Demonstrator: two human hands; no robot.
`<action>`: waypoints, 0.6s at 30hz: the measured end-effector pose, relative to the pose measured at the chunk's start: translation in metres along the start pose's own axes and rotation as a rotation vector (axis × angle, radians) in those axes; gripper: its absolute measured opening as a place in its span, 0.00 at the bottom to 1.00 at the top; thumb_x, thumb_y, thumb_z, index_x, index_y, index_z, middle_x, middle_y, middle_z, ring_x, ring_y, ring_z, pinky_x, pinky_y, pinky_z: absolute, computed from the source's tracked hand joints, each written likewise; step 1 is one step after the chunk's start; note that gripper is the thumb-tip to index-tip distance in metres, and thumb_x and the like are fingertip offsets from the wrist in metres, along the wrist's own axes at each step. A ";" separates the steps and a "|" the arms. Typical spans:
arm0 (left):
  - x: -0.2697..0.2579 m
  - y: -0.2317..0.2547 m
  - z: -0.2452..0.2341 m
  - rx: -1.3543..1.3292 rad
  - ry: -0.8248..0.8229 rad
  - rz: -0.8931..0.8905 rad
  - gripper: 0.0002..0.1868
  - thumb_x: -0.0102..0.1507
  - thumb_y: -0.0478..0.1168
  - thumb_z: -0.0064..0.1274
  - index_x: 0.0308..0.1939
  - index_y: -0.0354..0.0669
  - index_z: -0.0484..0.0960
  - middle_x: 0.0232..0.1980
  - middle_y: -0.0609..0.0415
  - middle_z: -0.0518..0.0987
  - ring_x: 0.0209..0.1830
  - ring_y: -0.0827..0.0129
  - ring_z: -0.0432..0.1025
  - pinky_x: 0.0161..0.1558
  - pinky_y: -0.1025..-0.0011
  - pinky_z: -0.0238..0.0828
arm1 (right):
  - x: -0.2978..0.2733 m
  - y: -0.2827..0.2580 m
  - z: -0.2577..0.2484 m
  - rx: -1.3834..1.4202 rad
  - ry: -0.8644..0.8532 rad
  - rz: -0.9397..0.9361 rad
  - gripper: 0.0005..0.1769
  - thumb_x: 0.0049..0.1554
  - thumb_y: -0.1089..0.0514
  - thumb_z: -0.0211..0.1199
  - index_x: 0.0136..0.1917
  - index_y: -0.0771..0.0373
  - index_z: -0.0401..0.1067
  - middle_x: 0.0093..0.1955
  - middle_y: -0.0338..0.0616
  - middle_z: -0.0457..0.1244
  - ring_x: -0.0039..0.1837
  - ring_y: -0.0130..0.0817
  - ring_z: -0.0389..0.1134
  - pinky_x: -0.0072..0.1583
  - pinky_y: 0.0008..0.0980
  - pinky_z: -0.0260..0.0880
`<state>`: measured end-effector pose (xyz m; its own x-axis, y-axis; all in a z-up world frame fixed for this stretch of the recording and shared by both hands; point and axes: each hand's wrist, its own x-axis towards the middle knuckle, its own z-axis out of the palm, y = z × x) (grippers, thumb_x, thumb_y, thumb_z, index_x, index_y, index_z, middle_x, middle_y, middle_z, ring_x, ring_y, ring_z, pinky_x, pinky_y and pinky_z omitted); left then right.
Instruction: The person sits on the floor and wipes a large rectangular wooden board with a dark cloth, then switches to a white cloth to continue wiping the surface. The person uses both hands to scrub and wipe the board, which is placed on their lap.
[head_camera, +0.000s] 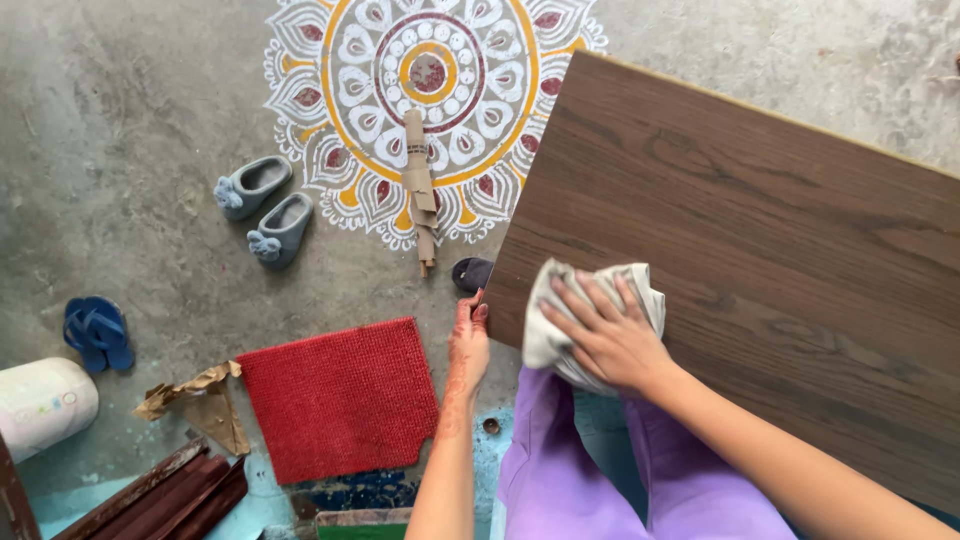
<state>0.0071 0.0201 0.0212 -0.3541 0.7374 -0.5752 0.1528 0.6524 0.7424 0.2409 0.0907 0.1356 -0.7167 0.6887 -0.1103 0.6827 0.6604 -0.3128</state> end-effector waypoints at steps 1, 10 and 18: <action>0.000 -0.009 0.001 -0.040 -0.012 0.026 0.18 0.72 0.50 0.39 0.61 0.47 0.71 0.64 0.51 0.79 0.64 0.57 0.74 0.62 0.62 0.69 | 0.014 -0.007 -0.001 -0.008 0.063 0.036 0.39 0.56 0.45 0.57 0.80 0.44 0.56 0.85 0.42 0.44 0.84 0.45 0.40 0.77 0.65 0.29; 0.007 -0.020 -0.003 0.331 -0.090 -0.094 0.27 0.73 0.56 0.34 0.76 0.65 0.59 0.86 0.58 0.43 0.85 0.52 0.34 0.74 0.32 0.30 | 0.079 -0.017 0.014 0.022 0.151 0.184 0.46 0.54 0.40 0.60 0.82 0.43 0.52 0.87 0.44 0.40 0.86 0.48 0.35 0.78 0.67 0.28; -0.001 0.027 -0.023 0.704 -0.044 0.250 0.36 0.72 0.53 0.36 0.81 0.67 0.40 0.85 0.51 0.31 0.84 0.46 0.30 0.71 0.27 0.29 | -0.184 0.040 -0.006 0.073 0.105 0.804 0.49 0.52 0.46 0.55 0.83 0.43 0.44 0.89 0.47 0.28 0.87 0.53 0.24 0.78 0.67 0.23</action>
<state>-0.0100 0.0326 0.0501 -0.1965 0.8753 -0.4419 0.7839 0.4109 0.4654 0.4009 -0.0078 0.1496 0.0083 0.9710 -0.2389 0.9693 -0.0665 -0.2366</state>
